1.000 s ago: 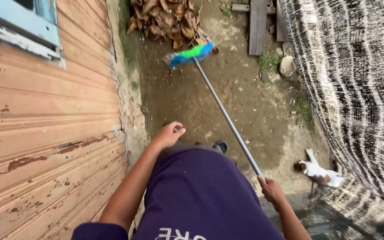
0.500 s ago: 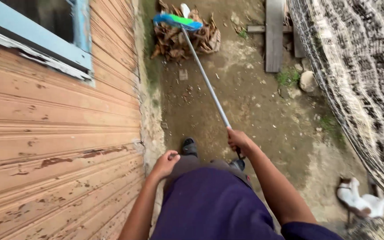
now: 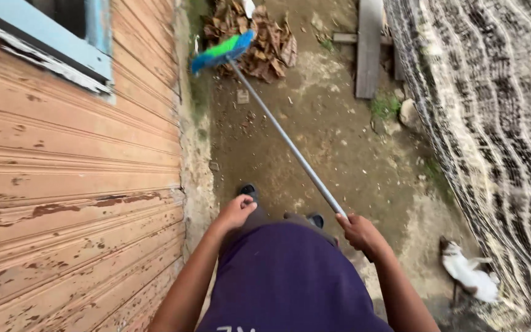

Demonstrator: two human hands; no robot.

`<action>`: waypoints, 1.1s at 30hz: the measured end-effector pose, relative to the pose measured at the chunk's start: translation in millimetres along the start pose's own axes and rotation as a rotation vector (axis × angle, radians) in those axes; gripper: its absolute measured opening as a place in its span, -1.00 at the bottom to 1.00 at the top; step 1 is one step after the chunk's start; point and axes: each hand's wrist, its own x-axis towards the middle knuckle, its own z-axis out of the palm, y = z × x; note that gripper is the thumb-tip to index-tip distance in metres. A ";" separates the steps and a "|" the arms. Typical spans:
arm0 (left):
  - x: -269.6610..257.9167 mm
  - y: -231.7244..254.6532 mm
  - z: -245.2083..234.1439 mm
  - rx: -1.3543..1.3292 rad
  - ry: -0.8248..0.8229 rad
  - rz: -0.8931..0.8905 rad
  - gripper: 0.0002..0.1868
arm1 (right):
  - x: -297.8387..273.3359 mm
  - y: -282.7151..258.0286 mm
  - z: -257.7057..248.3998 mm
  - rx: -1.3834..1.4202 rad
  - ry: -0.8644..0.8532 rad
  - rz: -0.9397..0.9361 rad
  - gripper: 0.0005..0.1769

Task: Sweeping dry leaves into a pile using a broom in an outdoor area

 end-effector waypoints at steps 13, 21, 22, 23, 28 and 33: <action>-14.9 60.1 -8.3 0.205 -0.097 0.047 -0.53 | -36.7 139.9 19.9 -0.506 0.038 0.180 -0.31; -18.1 21.7 -36.3 0.091 -0.019 0.040 -0.50 | 15.8 48.3 60.0 -0.286 -0.014 0.119 -0.18; -23.2 20.3 -43.8 0.091 -0.023 0.000 -0.49 | 32.4 32.0 67.4 -0.265 -0.017 0.052 -0.19; -23.7 13.1 -47.4 0.085 -0.013 0.003 -0.49 | 54.6 14.3 70.1 -0.271 -0.014 0.041 -0.19; -32.8 -12.0 -70.9 0.058 0.057 -0.017 -0.49 | 115.4 -101.2 85.1 0.128 -0.014 0.006 -0.40; -30.2 -45.3 -82.3 -0.110 0.141 0.031 -0.56 | 133.7 -132.0 114.6 0.370 -0.137 -0.059 -0.61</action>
